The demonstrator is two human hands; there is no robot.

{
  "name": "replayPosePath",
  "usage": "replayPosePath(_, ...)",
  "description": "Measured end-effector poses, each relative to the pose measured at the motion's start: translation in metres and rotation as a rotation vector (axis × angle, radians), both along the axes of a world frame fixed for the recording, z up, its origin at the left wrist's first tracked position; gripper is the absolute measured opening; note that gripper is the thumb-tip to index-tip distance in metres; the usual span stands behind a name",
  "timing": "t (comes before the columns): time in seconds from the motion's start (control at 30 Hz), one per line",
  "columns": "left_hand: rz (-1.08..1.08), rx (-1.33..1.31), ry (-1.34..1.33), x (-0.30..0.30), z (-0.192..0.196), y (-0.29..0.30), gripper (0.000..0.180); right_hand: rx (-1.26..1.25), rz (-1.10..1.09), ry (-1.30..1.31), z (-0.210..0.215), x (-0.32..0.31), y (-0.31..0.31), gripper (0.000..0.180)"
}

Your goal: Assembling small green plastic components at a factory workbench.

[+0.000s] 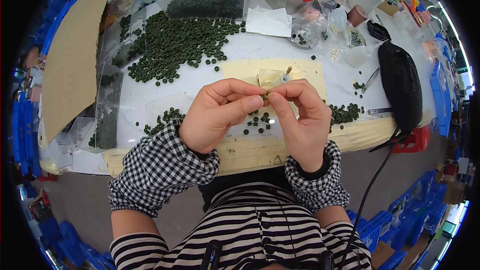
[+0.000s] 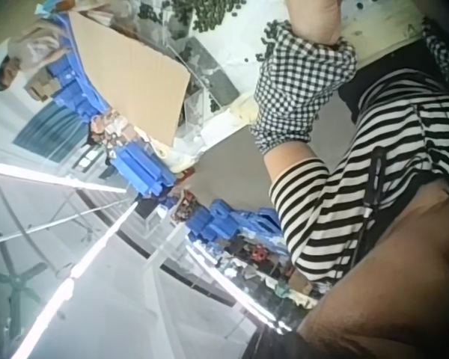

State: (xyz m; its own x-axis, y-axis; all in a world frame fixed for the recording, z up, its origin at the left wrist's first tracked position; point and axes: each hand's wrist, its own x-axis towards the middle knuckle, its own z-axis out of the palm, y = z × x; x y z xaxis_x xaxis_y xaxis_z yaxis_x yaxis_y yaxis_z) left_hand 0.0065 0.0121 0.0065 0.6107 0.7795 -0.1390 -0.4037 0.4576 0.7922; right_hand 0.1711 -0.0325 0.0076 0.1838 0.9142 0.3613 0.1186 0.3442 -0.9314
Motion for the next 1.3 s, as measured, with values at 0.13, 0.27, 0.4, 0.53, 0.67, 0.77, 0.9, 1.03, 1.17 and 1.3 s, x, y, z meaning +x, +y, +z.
replayPosePath(0.13,0.04,0.023,0.017,0.001,-0.003,0.0,0.013,0.015,0.002,-0.008,-0.001,-0.002,-0.001,0.006)
replayPosePath(0.27,0.065,0.029,0.043,0.001,-0.002,-0.001,0.012,0.015,0.005,-0.022,0.002,-0.003,-0.003,0.007)
replayPosePath(0.4,0.069,0.039,0.038,0.0,-0.002,-0.001,0.012,0.0,0.007,0.009,0.001,-0.003,-0.003,0.008)
replayPosePath(0.53,0.088,0.078,0.057,0.001,-0.001,-0.002,0.012,-0.002,-0.015,-0.014,0.001,-0.003,-0.004,0.008)
replayPosePath(0.67,0.136,0.171,0.121,0.003,0.0,-0.004,0.012,0.04,-0.047,-0.068,0.003,-0.004,-0.005,0.008)
replayPosePath(0.77,0.119,0.058,0.039,0.0,-0.001,-0.004,0.011,0.108,-0.108,-0.209,0.006,-0.007,-0.007,0.013)
replayPosePath(0.9,0.139,0.01,-0.021,0.001,-0.003,-0.002,0.012,0.136,-0.109,-0.214,0.005,-0.011,-0.009,0.02)
replayPosePath(1.03,0.156,0.021,-0.001,0.001,-0.004,-0.002,0.012,0.032,-0.034,-0.06,0.006,-0.011,-0.011,0.022)
replayPosePath(1.17,0.149,0.043,0.013,0.001,-0.002,-0.003,0.013,-0.071,0.031,0.041,0.007,-0.007,-0.012,0.021)
replayPosePath(1.3,0.132,0.01,-0.001,0.0,-0.003,-0.002,0.013,-0.143,0.115,0.149,0.009,-0.003,-0.013,0.021)
